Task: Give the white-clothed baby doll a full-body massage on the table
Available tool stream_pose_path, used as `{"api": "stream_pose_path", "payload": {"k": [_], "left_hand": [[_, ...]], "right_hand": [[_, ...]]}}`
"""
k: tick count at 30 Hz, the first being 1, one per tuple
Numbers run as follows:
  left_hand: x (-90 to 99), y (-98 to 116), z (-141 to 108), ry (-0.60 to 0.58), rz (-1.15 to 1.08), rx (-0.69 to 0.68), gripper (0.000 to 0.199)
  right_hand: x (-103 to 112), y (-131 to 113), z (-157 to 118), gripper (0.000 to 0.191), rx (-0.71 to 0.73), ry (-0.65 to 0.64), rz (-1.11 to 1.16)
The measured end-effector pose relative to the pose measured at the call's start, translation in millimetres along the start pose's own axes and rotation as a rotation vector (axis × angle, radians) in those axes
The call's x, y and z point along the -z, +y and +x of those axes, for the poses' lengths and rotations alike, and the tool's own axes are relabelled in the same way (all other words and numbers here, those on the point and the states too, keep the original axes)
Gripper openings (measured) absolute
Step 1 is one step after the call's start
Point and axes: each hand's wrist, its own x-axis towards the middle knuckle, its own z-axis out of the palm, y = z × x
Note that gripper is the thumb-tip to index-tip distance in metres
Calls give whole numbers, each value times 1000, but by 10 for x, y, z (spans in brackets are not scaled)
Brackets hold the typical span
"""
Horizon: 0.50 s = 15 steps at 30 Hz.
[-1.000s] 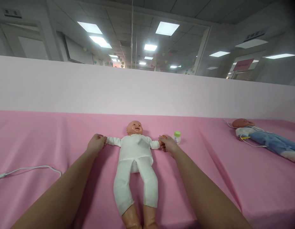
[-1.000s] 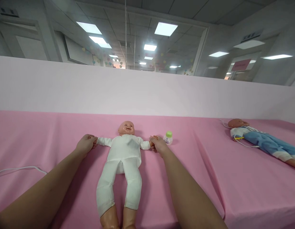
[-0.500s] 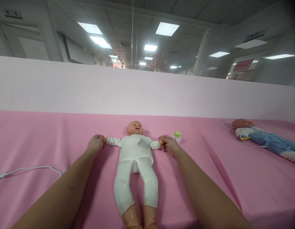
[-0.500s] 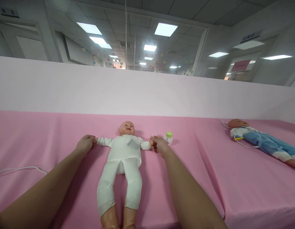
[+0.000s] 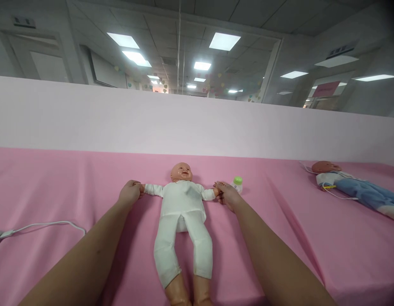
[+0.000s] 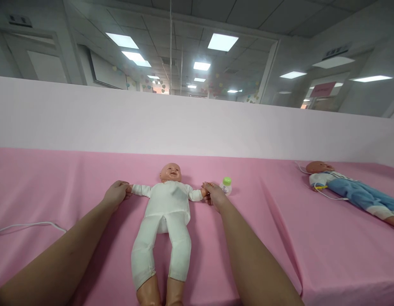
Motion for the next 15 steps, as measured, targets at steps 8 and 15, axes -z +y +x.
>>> {"api": "stream_pose_path", "payload": {"k": [8,15], "left_hand": [[5,-16,23,-11,-70,60,39],[28,-50,55,-27,-178,106,46]], "right_hand": [[29,47,63,32,-25,-17,29],[18,13,19,29,-56,-43,74]]}}
